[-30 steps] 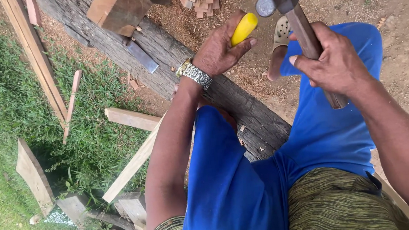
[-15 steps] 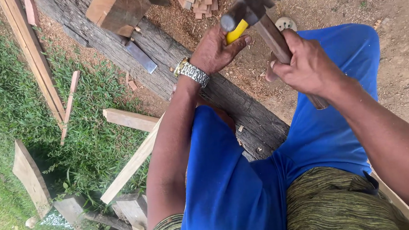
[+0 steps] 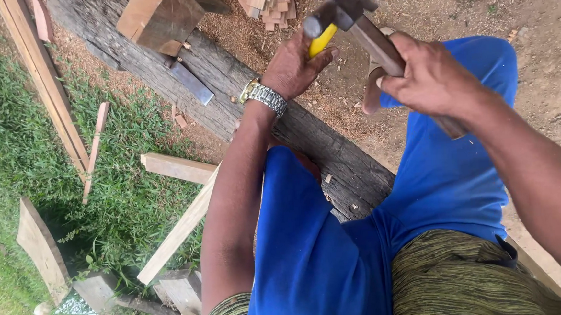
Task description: Using a hammer and a chisel-like tool to shape and join wooden planks on a log.
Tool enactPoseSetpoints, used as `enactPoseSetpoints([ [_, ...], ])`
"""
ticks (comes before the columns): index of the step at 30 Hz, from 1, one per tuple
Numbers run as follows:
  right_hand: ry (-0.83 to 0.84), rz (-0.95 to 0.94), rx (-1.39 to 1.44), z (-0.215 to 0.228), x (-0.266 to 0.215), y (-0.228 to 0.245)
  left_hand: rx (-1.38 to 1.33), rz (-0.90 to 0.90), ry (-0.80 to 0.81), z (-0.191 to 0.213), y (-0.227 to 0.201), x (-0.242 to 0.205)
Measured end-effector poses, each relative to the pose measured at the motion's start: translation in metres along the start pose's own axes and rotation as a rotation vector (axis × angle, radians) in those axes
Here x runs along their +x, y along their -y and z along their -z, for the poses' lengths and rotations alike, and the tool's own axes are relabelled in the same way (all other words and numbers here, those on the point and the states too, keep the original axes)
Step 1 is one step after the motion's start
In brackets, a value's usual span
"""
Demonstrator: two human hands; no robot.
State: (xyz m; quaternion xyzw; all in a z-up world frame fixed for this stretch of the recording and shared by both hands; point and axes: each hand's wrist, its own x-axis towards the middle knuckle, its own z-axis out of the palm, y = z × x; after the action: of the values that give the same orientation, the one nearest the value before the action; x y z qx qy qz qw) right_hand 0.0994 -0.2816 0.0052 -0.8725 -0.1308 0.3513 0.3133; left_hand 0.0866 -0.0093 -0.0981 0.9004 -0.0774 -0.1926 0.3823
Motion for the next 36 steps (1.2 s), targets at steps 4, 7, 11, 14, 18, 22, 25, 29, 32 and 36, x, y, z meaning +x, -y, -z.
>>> enactPoseSetpoints([
  [4,-0.007,-0.101,0.067,0.010,-0.014,0.031,-0.074,0.036,-0.078,0.005,-0.013,-0.006],
  [7,-0.024,-0.044,0.142,-0.013,-0.008,-0.002,-0.072,0.032,-0.063,0.016,-0.020,-0.011],
  [11,-0.159,0.275,0.052,-0.004,-0.014,-0.013,-0.169,-0.005,-0.059,0.031,-0.043,-0.017],
  [14,-0.045,-0.048,0.404,0.017,-0.029,0.028,0.059,-0.022,-0.097,0.048,-0.063,-0.039],
  [18,-0.049,-0.163,0.298,0.019,-0.034,0.035,-0.148,-0.120,-0.227,0.065,-0.062,-0.044],
  [22,-0.046,-0.090,0.326,0.014,-0.038,0.028,-0.308,-0.132,-0.246,0.050,-0.054,-0.048],
  [25,-0.038,-0.116,0.313,0.013,-0.038,0.028,-0.372,-0.084,-0.214,0.044,-0.056,-0.043],
  [29,-0.051,-0.155,0.317,0.018,-0.038,0.028,-0.282,-0.017,-0.120,0.044,-0.064,-0.035],
  [32,-0.066,-0.149,0.330,0.019,-0.037,0.022,-0.270,-0.185,-0.202,0.038,-0.058,-0.036],
  [36,-0.070,-0.126,0.345,0.019,-0.035,0.023,-0.200,-0.205,-0.245,0.032,-0.047,-0.031],
])
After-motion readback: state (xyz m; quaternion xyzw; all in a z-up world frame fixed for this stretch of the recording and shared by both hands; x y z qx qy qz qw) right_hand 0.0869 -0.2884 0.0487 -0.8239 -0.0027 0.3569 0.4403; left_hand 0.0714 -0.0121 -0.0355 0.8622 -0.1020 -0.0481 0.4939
